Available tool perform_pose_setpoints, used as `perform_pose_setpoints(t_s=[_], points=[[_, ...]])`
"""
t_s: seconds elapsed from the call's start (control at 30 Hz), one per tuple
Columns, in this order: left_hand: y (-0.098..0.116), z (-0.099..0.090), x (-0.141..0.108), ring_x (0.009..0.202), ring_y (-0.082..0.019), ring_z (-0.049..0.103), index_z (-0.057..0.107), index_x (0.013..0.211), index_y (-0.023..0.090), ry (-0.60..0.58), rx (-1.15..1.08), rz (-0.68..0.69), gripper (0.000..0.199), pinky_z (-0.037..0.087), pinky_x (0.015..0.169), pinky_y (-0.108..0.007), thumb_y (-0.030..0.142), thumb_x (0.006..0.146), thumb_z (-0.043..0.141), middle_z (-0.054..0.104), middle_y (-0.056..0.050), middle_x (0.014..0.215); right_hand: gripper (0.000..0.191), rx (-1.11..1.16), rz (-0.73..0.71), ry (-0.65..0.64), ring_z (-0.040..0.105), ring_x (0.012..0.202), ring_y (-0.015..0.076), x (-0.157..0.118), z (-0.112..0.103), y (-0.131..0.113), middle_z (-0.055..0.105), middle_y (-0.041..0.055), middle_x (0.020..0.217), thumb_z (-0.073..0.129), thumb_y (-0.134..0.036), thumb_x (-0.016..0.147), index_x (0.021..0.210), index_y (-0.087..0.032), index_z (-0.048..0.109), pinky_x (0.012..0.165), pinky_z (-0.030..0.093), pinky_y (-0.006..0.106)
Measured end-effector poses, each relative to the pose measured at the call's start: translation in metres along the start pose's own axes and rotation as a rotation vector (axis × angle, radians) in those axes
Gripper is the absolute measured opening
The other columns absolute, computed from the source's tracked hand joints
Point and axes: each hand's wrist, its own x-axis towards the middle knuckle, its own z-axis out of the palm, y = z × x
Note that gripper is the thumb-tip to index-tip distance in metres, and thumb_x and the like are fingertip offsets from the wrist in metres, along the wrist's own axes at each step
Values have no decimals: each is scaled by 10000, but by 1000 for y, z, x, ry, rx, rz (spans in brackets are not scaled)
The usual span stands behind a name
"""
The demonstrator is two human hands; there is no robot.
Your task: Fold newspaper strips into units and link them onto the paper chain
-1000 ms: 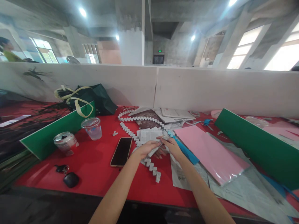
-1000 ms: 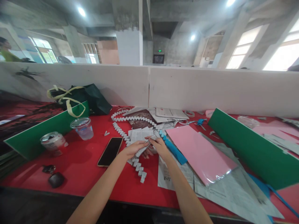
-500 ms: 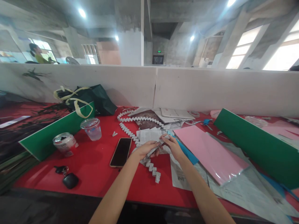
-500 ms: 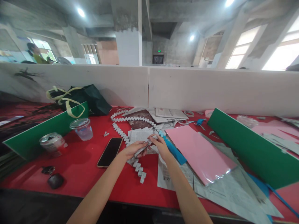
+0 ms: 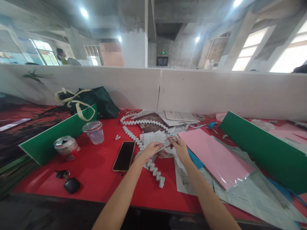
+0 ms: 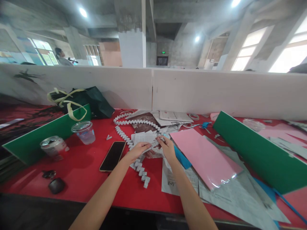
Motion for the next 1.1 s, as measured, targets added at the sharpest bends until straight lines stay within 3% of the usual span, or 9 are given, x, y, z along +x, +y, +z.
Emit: perform_pose_setpoints(t_s=[0.07, 0.23, 0.47, 0.87, 1.1], points=[[0, 0, 1, 581, -151, 646, 630, 977, 110, 34, -3, 8, 392, 467, 530, -227, 455, 794, 589, 707, -91, 771, 340, -1, -5, 33, 558, 511, 124, 1, -1, 1, 658, 28, 702, 639, -493, 723, 831, -171, 641, 475, 423, 237], [3, 1, -1, 600, -164, 658, 646, 946, 99, 77, -46, -19, 373, 496, 550, -245, 430, 775, 618, 713, -110, 785, 340, -9, -21, 56, 547, 497, 119, 3, -3, 3, 655, 25, 663, 627, -486, 739, 855, -167, 653, 462, 421, 233], [12, 4, -6, 624, -183, 666, 671, 949, 68, 61, -106, -52, 414, 504, 589, -270, 404, 709, 695, 712, -139, 812, 324, 1, -24, 58, 535, 482, 108, 4, -3, 7, 631, 6, 626, 637, -472, 735, 848, -169, 653, 462, 418, 225], [11, 1, -6, 635, -159, 661, 684, 960, 85, 64, -191, -81, 312, 497, 610, -248, 304, 738, 694, 716, -127, 839, 302, 0, -27, 15, 530, 504, 118, 3, -3, 3, 582, -4, 588, 616, -454, 756, 857, -170, 641, 484, 432, 232], [10, 1, -6, 656, -164, 665, 689, 970, 90, 87, -154, -68, 332, 503, 629, -260, 316, 727, 708, 710, -133, 887, 285, 8, -24, 10, 555, 512, 114, 5, -1, 2, 659, 25, 751, 627, -457, 738, 829, -188, 638, 476, 427, 232]])
